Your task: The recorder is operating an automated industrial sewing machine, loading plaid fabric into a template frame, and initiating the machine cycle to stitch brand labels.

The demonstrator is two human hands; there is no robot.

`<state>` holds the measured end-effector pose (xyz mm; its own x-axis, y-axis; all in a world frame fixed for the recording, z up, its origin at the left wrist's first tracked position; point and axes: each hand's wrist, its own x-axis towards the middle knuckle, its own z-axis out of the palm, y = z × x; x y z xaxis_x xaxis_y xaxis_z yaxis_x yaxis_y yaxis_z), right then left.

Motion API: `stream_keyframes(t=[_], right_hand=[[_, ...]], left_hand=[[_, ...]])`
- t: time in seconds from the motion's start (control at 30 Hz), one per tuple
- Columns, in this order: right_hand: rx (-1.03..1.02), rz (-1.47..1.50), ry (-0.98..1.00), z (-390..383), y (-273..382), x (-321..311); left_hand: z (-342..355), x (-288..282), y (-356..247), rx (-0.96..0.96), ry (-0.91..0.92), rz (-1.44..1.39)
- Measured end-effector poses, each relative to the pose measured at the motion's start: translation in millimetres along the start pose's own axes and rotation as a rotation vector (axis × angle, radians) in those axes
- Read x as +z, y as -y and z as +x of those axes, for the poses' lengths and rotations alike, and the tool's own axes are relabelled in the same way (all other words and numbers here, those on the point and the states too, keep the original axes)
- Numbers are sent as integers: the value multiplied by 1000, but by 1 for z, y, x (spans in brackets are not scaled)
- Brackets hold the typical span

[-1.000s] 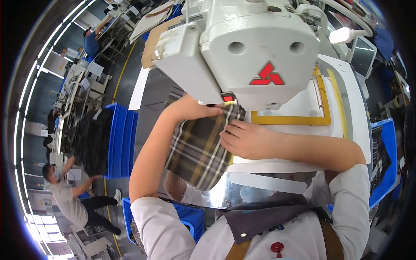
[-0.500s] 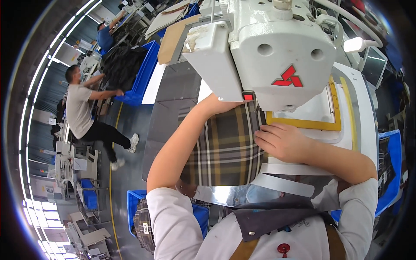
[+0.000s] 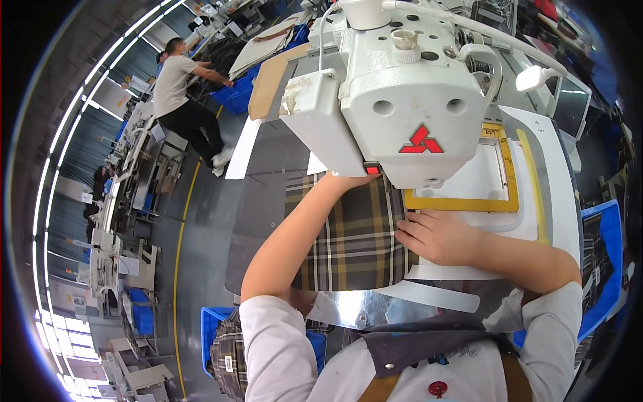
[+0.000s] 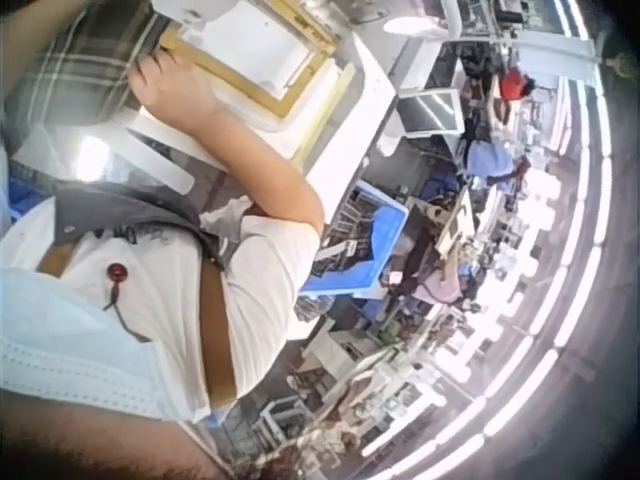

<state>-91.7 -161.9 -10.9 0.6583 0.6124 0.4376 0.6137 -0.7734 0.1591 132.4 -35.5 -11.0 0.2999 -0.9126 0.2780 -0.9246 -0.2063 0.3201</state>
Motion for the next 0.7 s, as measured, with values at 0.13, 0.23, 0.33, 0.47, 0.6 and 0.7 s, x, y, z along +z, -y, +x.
stream_keyframes(t=[0.13, 0.23, 0.33, 0.47, 0.6, 0.7], right_hand=[[30, -7, -2, 1, 1, 0], [43, -26, 12, -2, 4, 1], [48, -37, 27, -6, 4, -7], [136, -60, 75, -46, 0, -22], [234, -73, 80, -74, -2, -41], [337, -137, 49, -83, -5, -58]], left_hand=[[1, 6, 2, 94, -123, 154], [3, -2, -8, 46, -63, 86], [0, -14, -10, 92, -158, 21], [-21, -68, -15, -350, 451, -173], [-36, -59, 9, -403, 343, -235], [-31, -9, 44, -110, -163, -214]])
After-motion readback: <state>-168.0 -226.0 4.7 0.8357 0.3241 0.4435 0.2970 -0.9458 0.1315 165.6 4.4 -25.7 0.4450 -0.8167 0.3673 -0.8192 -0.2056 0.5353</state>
